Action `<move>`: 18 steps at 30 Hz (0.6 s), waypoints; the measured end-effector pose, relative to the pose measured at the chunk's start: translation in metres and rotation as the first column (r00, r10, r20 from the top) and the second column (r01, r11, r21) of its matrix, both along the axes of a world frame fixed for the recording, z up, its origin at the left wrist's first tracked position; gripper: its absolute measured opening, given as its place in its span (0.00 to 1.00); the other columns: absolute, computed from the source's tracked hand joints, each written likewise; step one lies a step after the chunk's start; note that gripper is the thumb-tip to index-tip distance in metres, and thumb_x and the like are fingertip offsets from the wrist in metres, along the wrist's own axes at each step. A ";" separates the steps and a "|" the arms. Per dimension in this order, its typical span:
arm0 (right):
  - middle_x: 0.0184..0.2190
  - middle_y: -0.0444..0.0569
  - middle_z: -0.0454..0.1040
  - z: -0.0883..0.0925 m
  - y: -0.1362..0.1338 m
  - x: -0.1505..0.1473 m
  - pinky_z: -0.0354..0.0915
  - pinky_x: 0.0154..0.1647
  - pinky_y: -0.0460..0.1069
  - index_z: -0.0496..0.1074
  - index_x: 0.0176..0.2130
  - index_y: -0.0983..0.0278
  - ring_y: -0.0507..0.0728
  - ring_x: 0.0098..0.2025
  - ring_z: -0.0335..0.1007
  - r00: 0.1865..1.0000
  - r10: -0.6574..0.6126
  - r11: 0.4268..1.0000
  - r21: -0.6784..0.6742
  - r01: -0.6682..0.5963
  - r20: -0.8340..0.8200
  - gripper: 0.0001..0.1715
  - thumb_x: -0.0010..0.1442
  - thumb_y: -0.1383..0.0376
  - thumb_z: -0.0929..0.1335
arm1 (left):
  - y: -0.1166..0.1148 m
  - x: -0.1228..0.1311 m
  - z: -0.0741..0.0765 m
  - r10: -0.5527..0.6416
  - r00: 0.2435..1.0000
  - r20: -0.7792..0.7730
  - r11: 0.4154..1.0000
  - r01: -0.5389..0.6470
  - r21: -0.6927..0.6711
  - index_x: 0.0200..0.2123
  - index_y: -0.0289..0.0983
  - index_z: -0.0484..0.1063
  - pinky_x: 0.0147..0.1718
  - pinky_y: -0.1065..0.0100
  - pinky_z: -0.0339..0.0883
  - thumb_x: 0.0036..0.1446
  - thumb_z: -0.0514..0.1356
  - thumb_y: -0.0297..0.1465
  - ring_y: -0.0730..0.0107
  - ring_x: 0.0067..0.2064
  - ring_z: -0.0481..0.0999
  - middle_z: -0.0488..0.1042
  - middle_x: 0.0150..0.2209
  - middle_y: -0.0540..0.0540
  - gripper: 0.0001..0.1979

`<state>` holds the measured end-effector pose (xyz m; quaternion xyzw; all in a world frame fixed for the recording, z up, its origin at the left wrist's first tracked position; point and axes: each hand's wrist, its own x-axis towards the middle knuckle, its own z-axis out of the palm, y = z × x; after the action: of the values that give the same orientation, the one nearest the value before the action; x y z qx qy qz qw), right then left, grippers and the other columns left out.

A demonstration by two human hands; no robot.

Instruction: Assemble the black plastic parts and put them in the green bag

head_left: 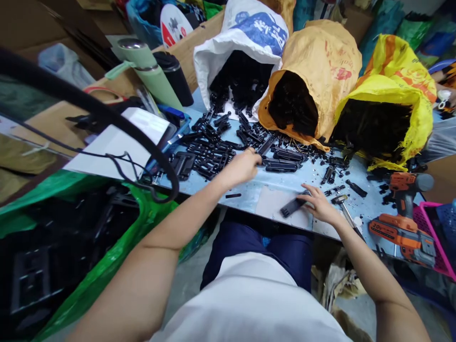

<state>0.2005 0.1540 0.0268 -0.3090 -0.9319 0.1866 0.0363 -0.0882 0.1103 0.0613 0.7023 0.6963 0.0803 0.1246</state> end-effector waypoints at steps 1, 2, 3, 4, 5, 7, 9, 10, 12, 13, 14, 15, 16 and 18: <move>0.50 0.56 0.67 -0.001 -0.005 -0.003 0.59 0.50 0.58 0.70 0.47 0.61 0.62 0.52 0.61 0.993 -0.108 0.993 0.059 0.105 0.049 0.19 0.60 0.60 0.59 | -0.007 0.017 -0.003 -0.074 0.997 -0.017 0.997 0.073 -0.040 0.38 0.32 0.70 0.40 0.67 0.65 0.51 0.49 0.18 0.64 0.40 0.72 0.70 0.39 0.41 0.14; 0.49 0.57 0.68 -0.002 -0.009 -0.009 0.60 0.49 0.57 0.67 0.50 0.63 0.63 0.50 0.62 0.963 -0.249 0.965 0.108 0.237 0.104 0.21 0.61 0.60 0.57 | -0.012 0.034 -0.008 -0.135 0.990 -0.032 0.989 0.133 -0.068 0.39 0.31 0.69 0.39 0.67 0.65 0.50 0.48 0.15 0.64 0.40 0.72 0.71 0.38 0.41 0.16; 0.46 0.59 0.69 -0.002 -0.012 -0.017 0.61 0.46 0.56 0.64 0.54 0.65 0.63 0.48 0.64 0.908 -0.386 0.920 0.145 0.365 0.162 0.25 0.61 0.58 0.57 | -0.016 0.049 -0.013 -0.176 0.984 -0.035 0.981 0.172 -0.087 0.40 0.31 0.68 0.39 0.67 0.66 0.51 0.46 0.15 0.64 0.41 0.72 0.71 0.38 0.41 0.17; 0.43 0.60 0.71 -0.003 -0.015 -0.027 0.62 0.44 0.56 0.59 0.57 0.68 0.64 0.45 0.66 0.840 -0.494 0.869 0.168 0.466 0.223 0.30 0.61 0.54 0.57 | -0.019 0.063 -0.018 -0.216 0.976 -0.021 0.972 0.213 -0.103 0.41 0.31 0.67 0.39 0.66 0.66 0.52 0.46 0.15 0.63 0.42 0.71 0.71 0.37 0.41 0.17; 0.42 0.60 0.71 -0.003 -0.017 -0.037 0.63 0.42 0.55 0.56 0.59 0.70 0.64 0.44 0.68 0.778 -0.562 0.827 0.177 0.533 0.281 0.35 0.60 0.51 0.58 | -0.021 0.073 -0.022 -0.231 0.973 -0.009 0.967 0.229 -0.114 0.41 0.31 0.67 0.39 0.66 0.66 0.54 0.46 0.16 0.62 0.43 0.70 0.71 0.37 0.41 0.16; 0.43 0.60 0.71 -0.004 -0.018 -0.054 0.63 0.41 0.53 0.54 0.60 0.70 0.64 0.43 0.68 0.714 -0.597 0.797 0.166 0.581 0.366 0.39 0.59 0.49 0.58 | -0.027 0.081 -0.025 -0.210 0.978 -0.007 0.970 0.208 -0.127 0.40 0.31 0.68 0.40 0.66 0.66 0.55 0.46 0.16 0.62 0.44 0.69 0.71 0.38 0.40 0.15; 0.45 0.59 0.70 -0.004 -0.018 -0.062 0.62 0.42 0.52 0.56 0.59 0.67 0.62 0.46 0.67 0.716 -0.580 0.807 0.154 0.570 0.388 0.33 0.60 0.52 0.57 | -0.035 0.076 -0.020 -0.149 0.987 -0.052 0.983 0.143 -0.115 0.37 0.31 0.69 0.39 0.67 0.67 0.55 0.46 0.15 0.62 0.44 0.69 0.70 0.40 0.38 0.15; 0.46 0.58 0.69 -0.005 -0.018 -0.062 0.62 0.43 0.51 0.57 0.58 0.66 0.62 0.47 0.66 0.724 -0.576 0.812 0.158 0.562 0.381 0.31 0.61 0.54 0.57 | -0.040 0.071 -0.016 -0.127 0.989 -0.080 0.988 0.119 -0.094 0.36 0.31 0.69 0.38 0.67 0.67 0.54 0.46 0.15 0.62 0.44 0.69 0.69 0.41 0.38 0.15; 0.46 0.58 0.69 -0.006 -0.017 -0.058 0.62 0.43 0.52 0.56 0.59 0.67 0.63 0.48 0.65 0.736 -0.581 0.811 0.176 0.558 0.348 0.31 0.60 0.56 0.59 | -0.047 0.061 -0.010 -0.130 0.985 -0.117 0.991 0.126 -0.043 0.36 0.30 0.69 0.36 0.68 0.67 0.53 0.47 0.14 0.62 0.43 0.70 0.69 0.41 0.37 0.14; 0.46 0.59 0.68 -0.007 -0.017 -0.055 0.62 0.43 0.52 0.55 0.60 0.68 0.64 0.48 0.64 0.741 -0.587 0.808 0.174 0.563 0.327 0.34 0.59 0.55 0.60 | -0.049 0.058 -0.010 -0.156 0.981 -0.116 0.988 0.155 -0.023 0.36 0.30 0.69 0.36 0.67 0.67 0.52 0.48 0.14 0.62 0.43 0.70 0.69 0.40 0.37 0.14; 0.45 0.60 0.68 -0.009 -0.016 -0.052 0.62 0.43 0.54 0.55 0.60 0.69 0.64 0.48 0.64 0.750 -0.590 0.805 0.156 0.572 0.299 0.35 0.58 0.55 0.61 | -0.048 0.057 -0.012 -0.197 0.976 -0.097 0.980 0.197 -0.012 0.36 0.30 0.69 0.37 0.66 0.67 0.51 0.49 0.14 0.61 0.43 0.70 0.70 0.38 0.37 0.13; 0.45 0.61 0.69 -0.010 -0.016 -0.049 0.62 0.44 0.55 0.56 0.59 0.70 0.65 0.47 0.64 0.768 -0.587 0.808 0.116 0.578 0.255 0.35 0.58 0.55 0.62 | -0.045 0.058 -0.018 -0.245 0.968 -0.057 0.970 0.245 -0.009 0.36 0.30 0.69 0.38 0.65 0.67 0.51 0.51 0.15 0.60 0.43 0.70 0.71 0.37 0.38 0.12; 0.44 0.60 0.69 -0.012 -0.017 -0.046 0.62 0.45 0.55 0.57 0.59 0.70 0.64 0.47 0.65 0.796 -0.576 0.814 0.048 0.578 0.185 0.34 0.58 0.54 0.61 | -0.041 0.061 -0.025 -0.289 0.957 0.008 0.957 0.290 -0.008 0.35 0.30 0.69 0.40 0.63 0.67 0.51 0.53 0.17 0.59 0.43 0.70 0.72 0.36 0.39 0.10; 0.44 0.57 0.69 -0.017 -0.018 -0.044 0.64 0.44 0.54 0.60 0.57 0.67 0.60 0.42 0.68 0.823 -0.567 0.815 -0.169 0.554 -0.036 0.31 0.60 0.53 0.58 | -0.029 0.071 -0.044 -0.326 0.925 0.194 0.945 0.326 0.034 0.37 0.31 0.70 0.43 0.61 0.66 0.52 0.57 0.23 0.59 0.44 0.71 0.73 0.37 0.40 0.07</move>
<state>0.1569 0.1357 0.0101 -0.5633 -0.7802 0.2508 0.1054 -0.0174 0.0811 0.0171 0.7968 0.5541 0.1279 0.2042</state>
